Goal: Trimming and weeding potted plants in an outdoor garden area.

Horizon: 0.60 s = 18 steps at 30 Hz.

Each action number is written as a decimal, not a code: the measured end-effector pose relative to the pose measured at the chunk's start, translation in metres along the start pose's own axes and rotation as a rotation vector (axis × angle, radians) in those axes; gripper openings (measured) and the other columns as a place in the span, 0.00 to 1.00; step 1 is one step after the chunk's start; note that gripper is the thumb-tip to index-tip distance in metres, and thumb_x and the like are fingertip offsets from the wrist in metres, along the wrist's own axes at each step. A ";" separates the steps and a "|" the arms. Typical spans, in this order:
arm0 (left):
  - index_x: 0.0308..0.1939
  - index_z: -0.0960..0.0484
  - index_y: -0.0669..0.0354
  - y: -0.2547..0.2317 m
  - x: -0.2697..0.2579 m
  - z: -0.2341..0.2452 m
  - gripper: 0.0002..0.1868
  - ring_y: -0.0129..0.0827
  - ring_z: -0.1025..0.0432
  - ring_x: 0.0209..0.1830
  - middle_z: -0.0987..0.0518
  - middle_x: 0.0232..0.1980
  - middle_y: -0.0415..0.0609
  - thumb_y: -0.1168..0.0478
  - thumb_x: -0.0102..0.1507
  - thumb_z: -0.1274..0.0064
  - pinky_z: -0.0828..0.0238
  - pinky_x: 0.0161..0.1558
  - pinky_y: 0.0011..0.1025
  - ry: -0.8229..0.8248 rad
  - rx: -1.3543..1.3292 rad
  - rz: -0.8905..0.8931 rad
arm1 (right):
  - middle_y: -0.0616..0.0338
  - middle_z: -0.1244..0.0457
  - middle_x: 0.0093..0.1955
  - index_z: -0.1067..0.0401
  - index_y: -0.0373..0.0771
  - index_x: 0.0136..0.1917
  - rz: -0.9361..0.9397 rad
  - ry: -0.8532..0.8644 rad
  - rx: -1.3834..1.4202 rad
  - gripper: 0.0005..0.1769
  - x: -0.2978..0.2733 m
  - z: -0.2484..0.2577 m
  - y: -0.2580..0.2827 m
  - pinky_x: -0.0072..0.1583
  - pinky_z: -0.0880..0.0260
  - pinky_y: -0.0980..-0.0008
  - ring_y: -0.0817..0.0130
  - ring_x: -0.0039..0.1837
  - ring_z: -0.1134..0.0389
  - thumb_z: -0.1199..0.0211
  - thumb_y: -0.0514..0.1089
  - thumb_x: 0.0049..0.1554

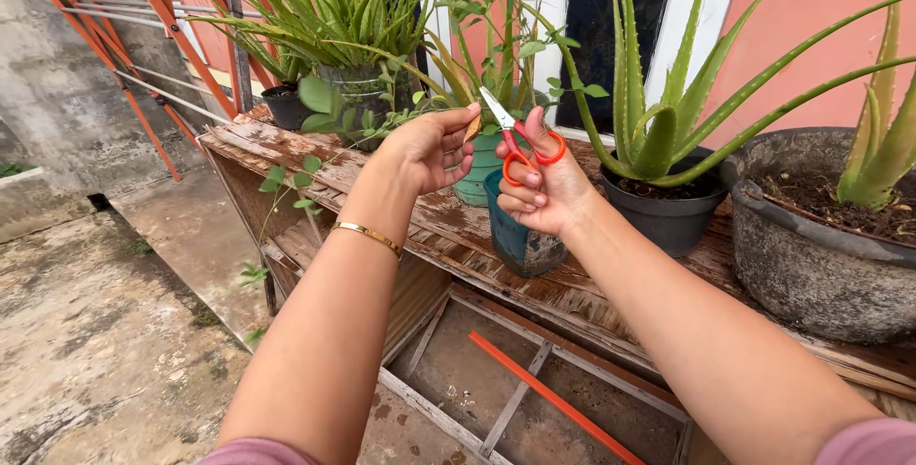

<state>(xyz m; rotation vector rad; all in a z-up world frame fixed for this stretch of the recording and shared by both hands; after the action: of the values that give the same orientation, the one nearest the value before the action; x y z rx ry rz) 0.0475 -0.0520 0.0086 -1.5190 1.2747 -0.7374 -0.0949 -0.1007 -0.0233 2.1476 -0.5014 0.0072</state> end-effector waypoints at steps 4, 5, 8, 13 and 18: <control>0.35 0.17 0.50 0.002 -0.011 -0.005 0.08 0.24 0.30 0.29 0.22 0.31 0.35 0.53 0.61 0.38 0.27 0.33 0.26 -0.019 0.047 -0.023 | 0.69 0.48 0.21 0.29 0.39 0.43 0.003 0.009 -0.060 0.34 -0.016 -0.026 0.002 0.28 0.54 0.76 0.78 0.21 0.54 0.35 0.74 0.54; 0.35 0.17 0.51 0.005 -0.013 -0.007 0.09 0.23 0.30 0.30 0.21 0.32 0.35 0.53 0.62 0.37 0.27 0.34 0.25 -0.034 0.082 -0.031 | 0.66 0.45 0.22 0.28 0.40 0.42 0.015 -0.085 -0.177 0.31 -0.024 -0.034 0.006 0.28 0.51 0.76 0.77 0.21 0.51 0.35 0.71 0.53; 0.38 0.17 0.49 0.020 -0.016 -0.020 0.08 0.24 0.29 0.31 0.20 0.33 0.35 0.53 0.61 0.38 0.27 0.35 0.24 0.014 0.132 -0.043 | 0.64 0.40 0.25 0.27 0.42 0.43 0.079 -0.269 -0.470 0.22 -0.042 -0.033 0.016 0.28 0.47 0.76 0.77 0.24 0.45 0.33 0.63 0.53; 0.42 0.18 0.51 0.056 -0.039 -0.060 0.10 0.26 0.25 0.34 0.18 0.35 0.37 0.57 0.59 0.37 0.22 0.35 0.26 0.076 0.145 -0.061 | 0.63 0.33 0.32 0.24 0.38 0.47 0.141 -0.399 -0.812 0.16 -0.092 -0.012 0.030 0.29 0.41 0.79 0.79 0.30 0.34 0.29 0.51 0.53; 0.43 0.18 0.54 0.130 -0.025 -0.093 0.10 0.24 0.28 0.25 0.18 0.34 0.40 0.58 0.60 0.36 0.26 0.31 0.24 0.139 0.120 -0.003 | 0.63 0.28 0.37 0.21 0.41 0.52 0.093 -0.633 -0.847 0.19 -0.158 0.021 0.033 0.30 0.40 0.79 0.79 0.27 0.39 0.25 0.44 0.46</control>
<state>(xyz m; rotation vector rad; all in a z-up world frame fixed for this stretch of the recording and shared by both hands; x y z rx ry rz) -0.0891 -0.0513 -0.0777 -1.3930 1.3061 -0.9183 -0.2555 -0.0789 -0.0391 1.2555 -0.7878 -0.7227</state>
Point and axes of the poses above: each hand's wrist, its own x-axis towards the middle knuckle, its own z-axis out of the back of the hand, y = z × x, the point moved 7 cm from there along x, towards the middle knuckle
